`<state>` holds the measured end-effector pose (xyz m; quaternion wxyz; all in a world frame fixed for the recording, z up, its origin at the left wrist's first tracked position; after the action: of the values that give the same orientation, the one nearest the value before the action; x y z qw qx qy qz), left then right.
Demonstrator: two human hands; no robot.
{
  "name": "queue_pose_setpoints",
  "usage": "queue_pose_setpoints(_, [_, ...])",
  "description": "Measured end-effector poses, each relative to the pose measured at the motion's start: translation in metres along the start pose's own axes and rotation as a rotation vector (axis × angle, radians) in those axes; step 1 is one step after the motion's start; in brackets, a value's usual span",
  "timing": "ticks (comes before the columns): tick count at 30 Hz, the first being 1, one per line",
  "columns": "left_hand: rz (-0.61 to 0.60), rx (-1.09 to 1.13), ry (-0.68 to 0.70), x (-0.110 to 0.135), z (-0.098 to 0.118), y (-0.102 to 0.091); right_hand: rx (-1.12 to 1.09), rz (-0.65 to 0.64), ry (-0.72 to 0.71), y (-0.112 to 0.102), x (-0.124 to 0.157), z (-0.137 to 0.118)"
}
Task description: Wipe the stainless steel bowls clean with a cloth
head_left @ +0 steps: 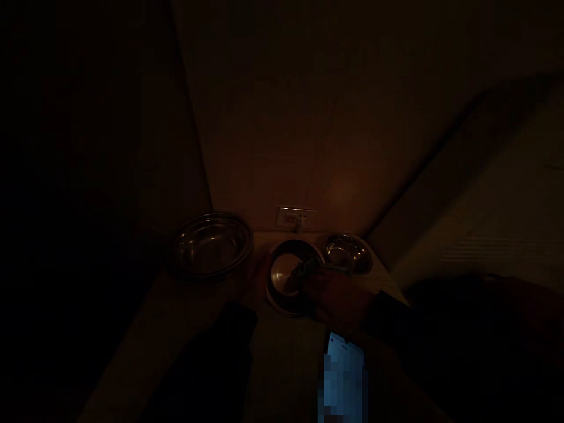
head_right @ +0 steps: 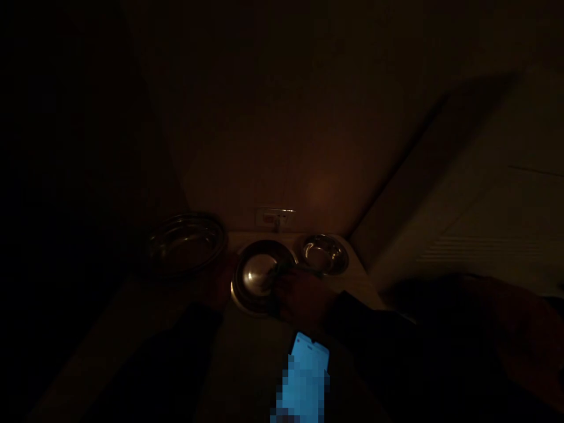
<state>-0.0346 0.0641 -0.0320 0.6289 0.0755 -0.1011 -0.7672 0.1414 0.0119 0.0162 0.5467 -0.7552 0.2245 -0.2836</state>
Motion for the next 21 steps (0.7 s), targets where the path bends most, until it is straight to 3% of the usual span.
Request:
queue_pose_setpoints(8, [0.164, 0.007, 0.000, -0.002, -0.006, -0.008, -0.098, 0.115, 0.067, 0.019, -0.030, -0.046])
queue_pose_setpoints(13, [0.077, 0.009, -0.013, -0.004, -0.003, -0.006, -0.084, 0.141, 0.046, 0.028, -0.030, -0.043])
queue_pose_setpoints(21, [-0.030, -0.014, -0.068, -0.005, 0.014, -0.003, -0.013, 0.076, -0.041, 0.022, -0.004, -0.025])
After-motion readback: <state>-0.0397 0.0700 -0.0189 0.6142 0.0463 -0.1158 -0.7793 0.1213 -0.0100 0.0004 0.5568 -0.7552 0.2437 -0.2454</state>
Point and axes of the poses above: each hand's wrist, its own x-axis away from the middle knuckle, its own y-axis out of the palm, z = x × y, the point moved 2 cm from there along -x, towards the middle knuckle, and after that the axes turned 7 degrees about -z, right-handed, at the moved point
